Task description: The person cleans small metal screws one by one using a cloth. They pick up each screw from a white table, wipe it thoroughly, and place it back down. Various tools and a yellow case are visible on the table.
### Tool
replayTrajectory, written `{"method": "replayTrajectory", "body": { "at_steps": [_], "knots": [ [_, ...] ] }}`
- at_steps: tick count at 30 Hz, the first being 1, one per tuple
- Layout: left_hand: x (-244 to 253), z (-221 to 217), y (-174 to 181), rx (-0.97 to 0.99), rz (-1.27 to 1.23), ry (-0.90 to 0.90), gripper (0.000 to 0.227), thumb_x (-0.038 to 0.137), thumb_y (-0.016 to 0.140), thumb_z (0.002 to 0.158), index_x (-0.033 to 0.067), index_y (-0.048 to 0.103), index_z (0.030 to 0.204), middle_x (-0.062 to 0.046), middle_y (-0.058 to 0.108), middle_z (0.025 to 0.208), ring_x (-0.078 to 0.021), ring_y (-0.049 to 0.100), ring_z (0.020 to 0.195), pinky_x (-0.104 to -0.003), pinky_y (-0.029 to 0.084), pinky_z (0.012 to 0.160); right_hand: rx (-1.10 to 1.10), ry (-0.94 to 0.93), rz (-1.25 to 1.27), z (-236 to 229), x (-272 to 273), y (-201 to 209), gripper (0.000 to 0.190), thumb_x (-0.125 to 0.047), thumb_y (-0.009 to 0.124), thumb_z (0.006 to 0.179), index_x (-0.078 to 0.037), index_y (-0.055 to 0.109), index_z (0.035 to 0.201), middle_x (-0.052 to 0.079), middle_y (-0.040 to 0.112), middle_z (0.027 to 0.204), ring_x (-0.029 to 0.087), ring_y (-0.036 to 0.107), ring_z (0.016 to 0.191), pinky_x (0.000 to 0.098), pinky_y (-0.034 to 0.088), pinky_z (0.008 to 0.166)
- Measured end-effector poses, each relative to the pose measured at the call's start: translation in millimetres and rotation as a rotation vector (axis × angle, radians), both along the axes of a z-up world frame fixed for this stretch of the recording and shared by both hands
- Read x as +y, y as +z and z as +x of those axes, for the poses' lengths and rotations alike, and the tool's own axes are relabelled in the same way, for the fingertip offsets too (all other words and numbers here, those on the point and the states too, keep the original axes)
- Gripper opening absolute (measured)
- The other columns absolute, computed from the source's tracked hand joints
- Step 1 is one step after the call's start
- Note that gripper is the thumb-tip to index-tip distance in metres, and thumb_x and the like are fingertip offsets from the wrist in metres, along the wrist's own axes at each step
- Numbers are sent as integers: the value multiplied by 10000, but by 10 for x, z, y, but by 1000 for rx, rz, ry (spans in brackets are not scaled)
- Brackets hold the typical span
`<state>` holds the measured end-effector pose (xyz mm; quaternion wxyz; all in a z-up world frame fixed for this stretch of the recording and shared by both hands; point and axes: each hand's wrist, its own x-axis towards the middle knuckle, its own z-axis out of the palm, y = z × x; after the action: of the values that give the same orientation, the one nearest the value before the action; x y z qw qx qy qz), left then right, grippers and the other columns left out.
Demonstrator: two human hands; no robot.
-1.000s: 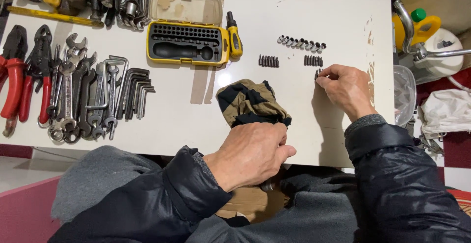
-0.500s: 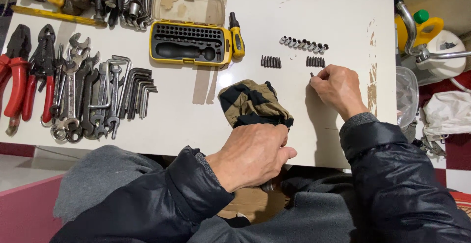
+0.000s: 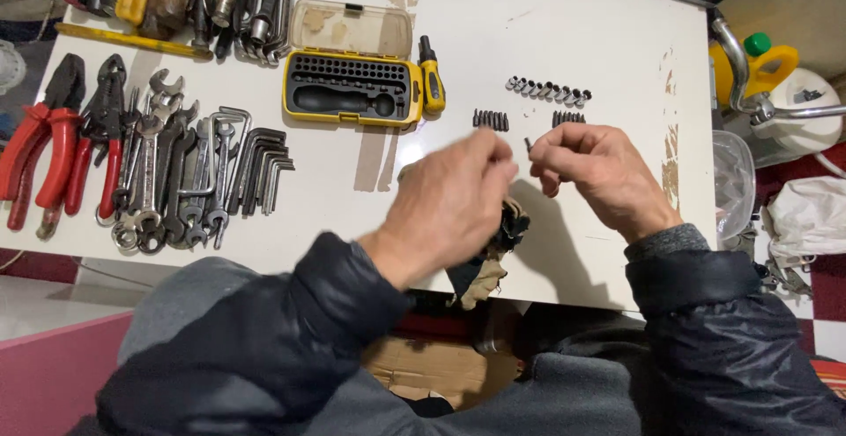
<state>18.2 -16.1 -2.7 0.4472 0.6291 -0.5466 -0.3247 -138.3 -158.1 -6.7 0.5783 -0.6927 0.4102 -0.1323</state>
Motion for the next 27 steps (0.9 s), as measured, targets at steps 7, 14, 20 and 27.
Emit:
{"method": "replayTrajectory", "body": {
  "at_steps": [7, 14, 20, 27],
  "knots": [
    [-188, 175, -44, -156, -119, -10, 309, 170, 447, 1022, -15, 682, 1097, -128, 703, 787, -284, 748, 789, -402, 603, 719, 53, 136, -166, -67, 131, 87, 90, -78, 689, 864, 3, 729, 875, 104, 631, 600, 145, 566, 651, 281, 453, 651],
    [-188, 122, -99, -56, -19, -73, 231, 214, 573, 967, 60, 745, 983, -142, 736, 764, -345, 754, 809, -475, 581, 740, 25, 287, -624, -171, 143, 0, 110, -124, 781, 888, -26, 743, 854, 93, 682, 635, 177, 652, 603, 307, 529, 557],
    [-185, 137, -91, -43, 58, -93, 213, 248, 607, 929, 101, 761, 923, -122, 754, 774, -333, 750, 846, -458, 579, 770, 46, 373, -907, -152, 221, 33, 138, -142, 790, 913, -38, 737, 842, 99, 680, 669, 208, 662, 587, 309, 538, 530],
    [-249, 179, -141, -70, 220, -140, 224, 265, 604, 884, 126, 778, 900, -125, 753, 790, -327, 746, 892, -439, 585, 787, 27, 444, -1154, -140, 267, -18, 81, -72, 787, 883, -58, 715, 849, 72, 665, 695, 192, 649, 566, 297, 539, 510]
  ]
}}
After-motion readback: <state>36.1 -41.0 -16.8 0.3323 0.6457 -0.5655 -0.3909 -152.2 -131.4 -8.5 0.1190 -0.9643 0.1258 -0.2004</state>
